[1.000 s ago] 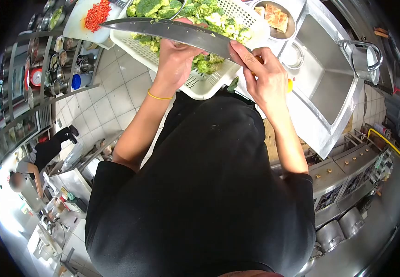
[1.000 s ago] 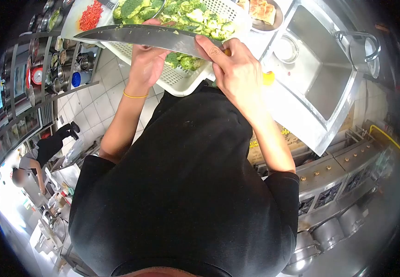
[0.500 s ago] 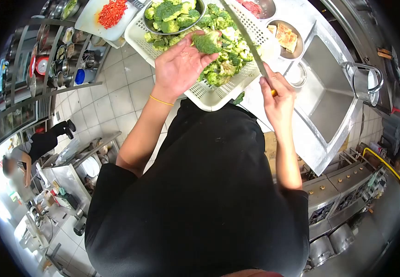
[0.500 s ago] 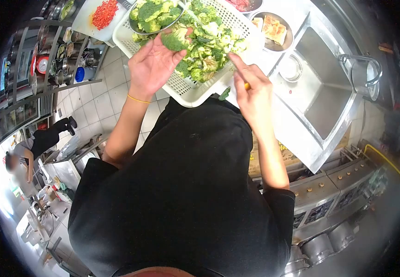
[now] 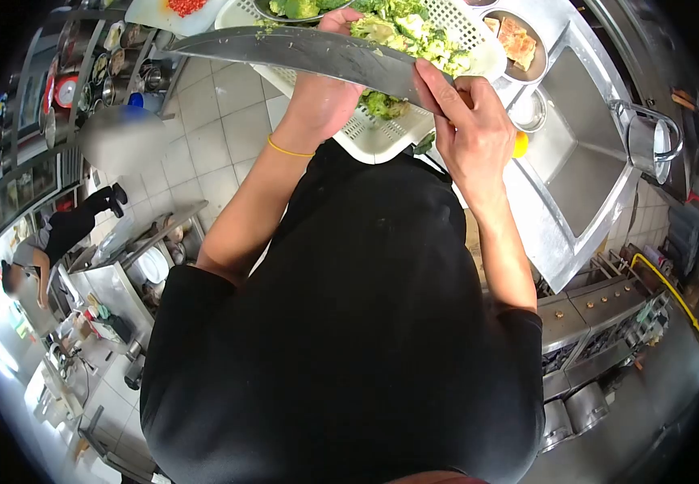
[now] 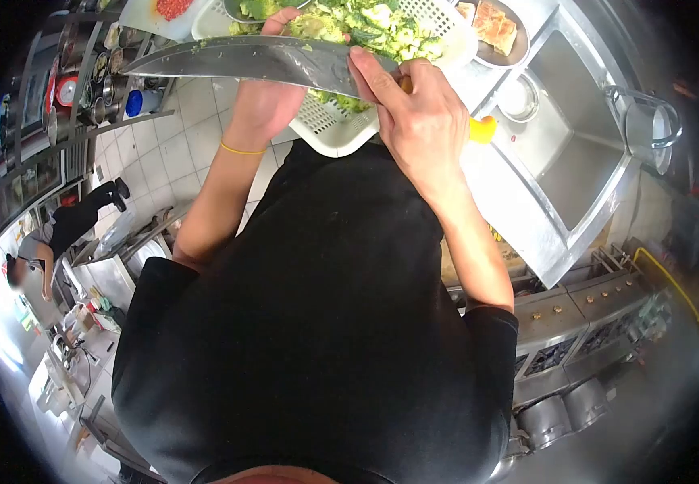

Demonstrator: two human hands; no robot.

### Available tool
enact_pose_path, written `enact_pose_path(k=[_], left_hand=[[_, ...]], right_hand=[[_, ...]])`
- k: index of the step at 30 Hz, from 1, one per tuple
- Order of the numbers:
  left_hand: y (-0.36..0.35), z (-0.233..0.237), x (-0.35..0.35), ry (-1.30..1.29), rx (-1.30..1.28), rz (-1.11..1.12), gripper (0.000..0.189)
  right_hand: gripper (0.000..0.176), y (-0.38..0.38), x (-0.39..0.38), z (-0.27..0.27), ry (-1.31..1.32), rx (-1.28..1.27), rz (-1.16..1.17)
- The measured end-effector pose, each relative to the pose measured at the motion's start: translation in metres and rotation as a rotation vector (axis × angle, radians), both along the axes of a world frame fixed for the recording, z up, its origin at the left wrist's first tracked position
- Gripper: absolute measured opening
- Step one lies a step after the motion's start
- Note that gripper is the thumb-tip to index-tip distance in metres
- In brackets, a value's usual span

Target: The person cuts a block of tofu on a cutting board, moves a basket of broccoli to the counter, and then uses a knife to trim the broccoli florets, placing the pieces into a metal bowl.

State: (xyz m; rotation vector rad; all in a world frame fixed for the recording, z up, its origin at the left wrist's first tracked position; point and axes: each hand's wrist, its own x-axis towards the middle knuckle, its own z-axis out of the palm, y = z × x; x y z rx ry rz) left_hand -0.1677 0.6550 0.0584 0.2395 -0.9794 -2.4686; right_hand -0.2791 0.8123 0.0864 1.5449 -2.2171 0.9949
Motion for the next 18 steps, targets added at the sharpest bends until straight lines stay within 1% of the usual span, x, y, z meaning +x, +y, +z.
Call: enact_pose_path(k=[1,3,7,9,10,12,16,18], left_hand=[[0.003,-0.004,-0.002,0.001,0.033,0.006,0.040],[0.006,0.013,-0.003,0.002,0.104,0.014,0.039],[0.000,0.010,-0.005,0.012,0.097,0.016,0.040],[-0.004,0.004,-0.008,-0.040,0.019,0.071,0.035],[-0.003,0.004,-0.008,-0.034,0.019,0.073,0.035],[0.000,0.013,-0.009,-0.121,0.154,0.223,0.028],[-0.011,0.008,-0.004,-0.132,0.110,0.226,0.021],[-0.023,0.006,0.002,-0.103,0.081,0.125,0.017]], right_hand=[[0.054,0.000,0.002,0.002,0.002,0.000,0.002],[0.050,-0.001,0.003,0.007,-0.026,0.115,-0.067],[0.050,-0.004,0.000,0.005,-0.037,0.154,-0.077],[0.049,-0.008,-0.001,-0.003,-0.023,0.083,-0.044],[0.049,-0.010,0.000,-0.003,-0.017,0.083,-0.043],[0.048,-0.016,0.005,-0.001,-0.049,0.125,-0.078],[0.047,-0.026,0.008,-0.001,-0.067,0.122,-0.044],[0.045,-0.030,0.010,0.002,-0.061,0.146,-0.031]])
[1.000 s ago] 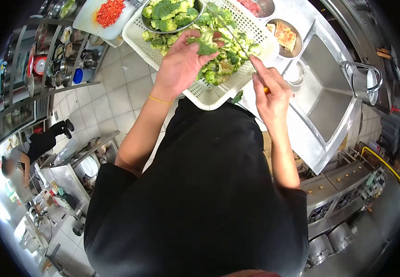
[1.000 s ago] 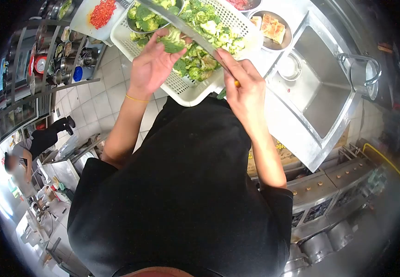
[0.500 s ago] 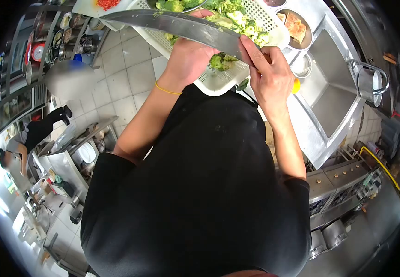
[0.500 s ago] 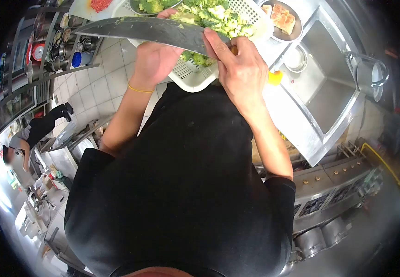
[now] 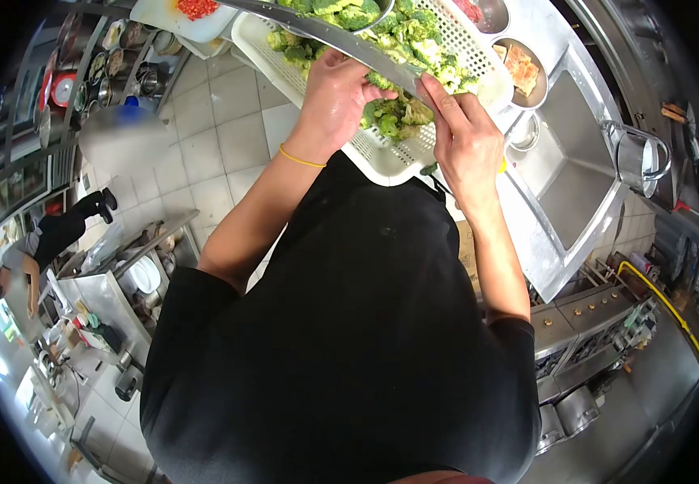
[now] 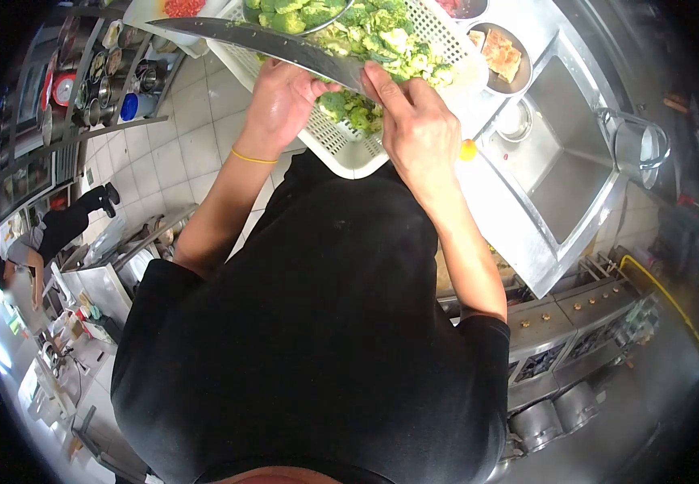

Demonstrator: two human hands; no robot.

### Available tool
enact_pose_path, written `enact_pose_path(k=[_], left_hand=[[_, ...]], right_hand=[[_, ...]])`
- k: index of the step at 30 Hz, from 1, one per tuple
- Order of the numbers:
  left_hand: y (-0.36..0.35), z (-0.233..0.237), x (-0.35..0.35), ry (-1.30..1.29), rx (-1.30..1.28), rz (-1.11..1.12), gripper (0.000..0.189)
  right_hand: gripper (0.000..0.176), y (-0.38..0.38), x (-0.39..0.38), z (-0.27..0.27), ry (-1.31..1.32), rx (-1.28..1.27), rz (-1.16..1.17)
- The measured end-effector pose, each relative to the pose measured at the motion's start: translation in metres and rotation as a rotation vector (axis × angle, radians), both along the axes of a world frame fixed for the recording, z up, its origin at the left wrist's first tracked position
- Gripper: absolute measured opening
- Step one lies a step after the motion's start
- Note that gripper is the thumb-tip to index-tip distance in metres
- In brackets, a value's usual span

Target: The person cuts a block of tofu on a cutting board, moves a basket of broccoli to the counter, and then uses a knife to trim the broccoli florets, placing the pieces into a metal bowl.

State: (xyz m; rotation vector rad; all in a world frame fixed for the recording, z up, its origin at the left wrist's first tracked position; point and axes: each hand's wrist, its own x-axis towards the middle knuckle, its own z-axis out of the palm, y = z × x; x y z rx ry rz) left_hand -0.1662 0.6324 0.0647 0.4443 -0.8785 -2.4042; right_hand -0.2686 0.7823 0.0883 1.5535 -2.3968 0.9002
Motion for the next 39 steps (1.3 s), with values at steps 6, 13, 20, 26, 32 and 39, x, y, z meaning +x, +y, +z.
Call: enact_pose_path(k=[6,13,20,26,32,39], left_hand=[[-0.013,0.010,0.019,-0.128,0.238,-0.087,0.017],[-0.079,0.046,0.031,-0.200,-0.555,0.062,0.027],[-0.141,-0.008,-0.086,-0.503,-1.638,0.020,0.021],[-0.150,-0.004,-0.069,-0.473,-1.838,0.254,0.033],[-0.187,-0.031,0.022,-0.995,-0.672,-0.148,0.021],[-0.167,-0.049,0.011,-0.728,-0.388,-0.055,0.020]], right_hand=[[0.035,0.013,0.003,-0.002,-0.097,0.190,-0.103],[0.027,0.068,0.012,0.008,-0.176,0.296,-0.281],[0.018,0.079,0.031,0.000,-0.490,0.315,-0.545],[0.016,0.087,0.034,-0.004,-0.492,0.171,-0.566],[0.014,0.077,0.008,-0.026,-0.784,0.071,-0.529],[0.023,0.040,-0.019,-0.017,-0.763,0.264,-0.422]])
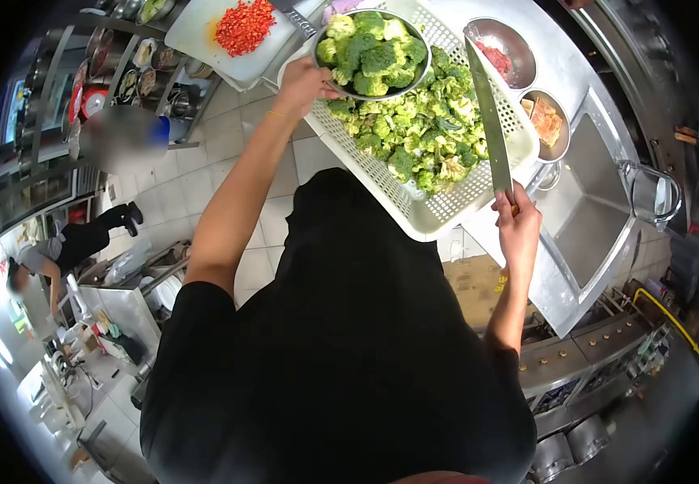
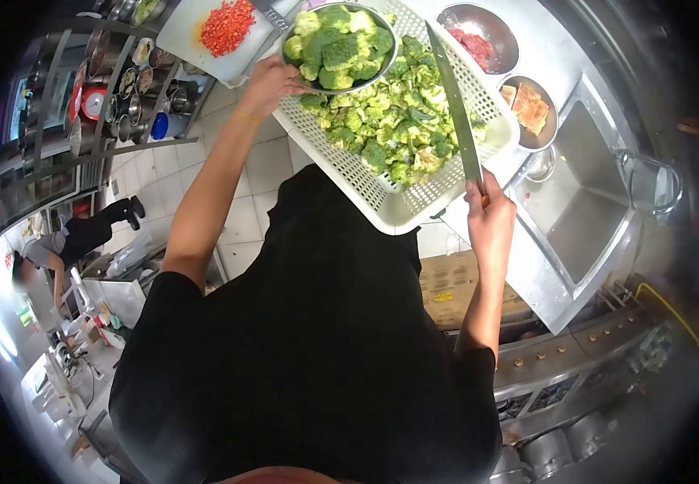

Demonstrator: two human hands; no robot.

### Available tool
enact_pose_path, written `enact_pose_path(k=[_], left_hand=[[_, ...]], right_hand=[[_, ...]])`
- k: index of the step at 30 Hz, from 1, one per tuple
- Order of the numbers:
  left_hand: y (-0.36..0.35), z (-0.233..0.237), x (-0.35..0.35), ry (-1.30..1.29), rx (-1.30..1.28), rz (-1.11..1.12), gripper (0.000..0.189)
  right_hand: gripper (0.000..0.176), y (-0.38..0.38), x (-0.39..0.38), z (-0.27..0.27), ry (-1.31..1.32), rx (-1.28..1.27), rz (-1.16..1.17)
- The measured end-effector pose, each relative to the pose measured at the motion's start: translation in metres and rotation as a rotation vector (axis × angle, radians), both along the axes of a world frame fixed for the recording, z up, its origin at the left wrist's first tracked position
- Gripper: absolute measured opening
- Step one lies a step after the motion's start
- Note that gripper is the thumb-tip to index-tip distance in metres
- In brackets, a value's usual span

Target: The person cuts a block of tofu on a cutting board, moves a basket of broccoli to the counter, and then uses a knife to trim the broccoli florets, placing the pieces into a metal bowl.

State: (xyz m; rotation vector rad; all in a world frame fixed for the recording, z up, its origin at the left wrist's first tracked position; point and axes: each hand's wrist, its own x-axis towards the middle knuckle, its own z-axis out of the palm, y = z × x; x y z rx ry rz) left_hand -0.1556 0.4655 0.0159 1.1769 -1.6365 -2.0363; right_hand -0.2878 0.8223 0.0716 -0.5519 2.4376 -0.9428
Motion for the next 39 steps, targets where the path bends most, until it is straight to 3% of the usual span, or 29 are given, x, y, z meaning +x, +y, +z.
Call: enact_pose_path(k=[3,5,6,8,10,11,12,14,15,16,17,19,20,22,23,25,27,29,31,32,33,34,35,36,38,39], left_hand=[[-0.006,0.017,0.027,0.035,0.011,0.014,0.015],[-0.040,0.009,0.069,0.210,-0.184,-0.201,0.020],[-0.056,0.020,0.083,0.218,-0.172,-0.205,0.020],[-0.092,0.054,0.099,0.115,0.117,-0.129,0.022],[-0.129,0.055,0.121,0.201,0.169,-0.087,0.023],[-0.157,0.063,0.147,0.273,0.197,-0.023,0.023],[-0.191,0.054,0.173,0.280,0.164,-0.024,0.024],[-0.267,0.015,0.242,0.554,-0.031,-0.060,0.024],[-0.275,0.068,0.252,0.339,0.072,0.084,0.022],[-0.301,0.073,0.271,0.268,0.090,0.266,0.021],[-0.331,0.071,0.308,0.283,0.058,0.314,0.021],[-0.401,0.061,0.375,-0.248,-1.200,-0.074,0.019],[-0.432,0.055,0.395,-0.251,-0.998,0.048,0.016],[-0.487,0.065,0.422,0.057,-0.211,0.757,0.017],[-0.509,0.061,0.443,0.092,-0.381,0.705,0.019],[-0.573,0.043,0.481,0.175,-0.058,0.993,0.022],[-0.618,0.027,0.510,0.143,-0.046,1.023,0.024],[-0.648,0.017,0.528,0.217,-0.200,1.182,0.027],[-0.684,-0.003,0.559,0.266,-0.090,1.220,0.026],[-0.689,-0.005,0.575,-0.314,-0.703,0.835,0.027],[-0.694,-0.006,0.581,-0.846,-1.249,0.291,0.029],[-0.687,-0.001,0.580,-1.003,-1.223,0.349,0.035],[-0.726,-0.039,0.625,-0.799,-2.192,-0.072,0.032],[-0.723,-0.036,0.643,-0.823,-1.788,-0.077,0.031],[-0.734,-0.045,0.636,-0.832,-1.600,-0.129,0.030],[-0.746,-0.049,0.636,-0.853,-1.550,-0.153,0.029]], right_hand=[[0.024,-0.010,0.002,0.006,0.034,0.097,-0.010],[0.019,-0.015,0.008,0.001,0.050,0.048,-0.023],[0.019,-0.020,0.013,0.000,0.056,0.061,-0.028],[0.019,-0.035,0.023,-0.003,0.070,0.094,-0.040],[0.022,-0.048,0.042,-0.017,0.105,-0.074,-0.096],[0.024,-0.050,0.049,-0.023,0.199,0.038,-0.072],[0.028,-0.054,0.055,-0.027,0.154,0.149,-0.079],[0.042,-0.082,0.080,-0.030,0.227,0.128,-0.058],[0.045,-0.089,0.090,-0.040,0.280,0.137,-0.131],[0.047,-0.094,0.100,-0.047,0.324,0.175,-0.113],[0.050,-0.098,0.107,-0.049,0.375,0.235,-0.115],[0.050,-0.121,0.131,-0.047,0.338,0.339,-0.216],[0.050,-0.130,0.133,-0.049,0.345,0.339,-0.208],[0.049,-0.148,0.150,-0.044,0.361,0.428,-0.260],[0.049,-0.156,0.157,-0.044,0.361,0.444,-0.271],[0.049,-0.156,0.172,-0.040,0.514,0.404,-0.333],[0.048,-0.155,0.182,-0.030,0.526,0.384,-0.364],[0.047,-0.138,0.182,-0.024,0.535,0.488,-0.462],[0.047,-0.137,0.176,-0.014,0.494,0.508,-0.524],[0.048,-0.134,0.169,-0.011,0.518,0.542,-0.508],[0.049,-0.122,0.172,-0.004,0.537,0.588,-0.508],[0.046,-0.136,0.178,0.006,0.569,0.560,-0.490],[0.043,-0.154,0.184,0.017,0.467,0.462,-0.498],[0.041,-0.178,0.194,0.029,0.426,0.345,-0.510],[0.041,-0.213,0.203,0.041,0.338,0.134,-0.646],[0.043,-0.186,0.190,0.028,0.531,0.265,-0.576]])
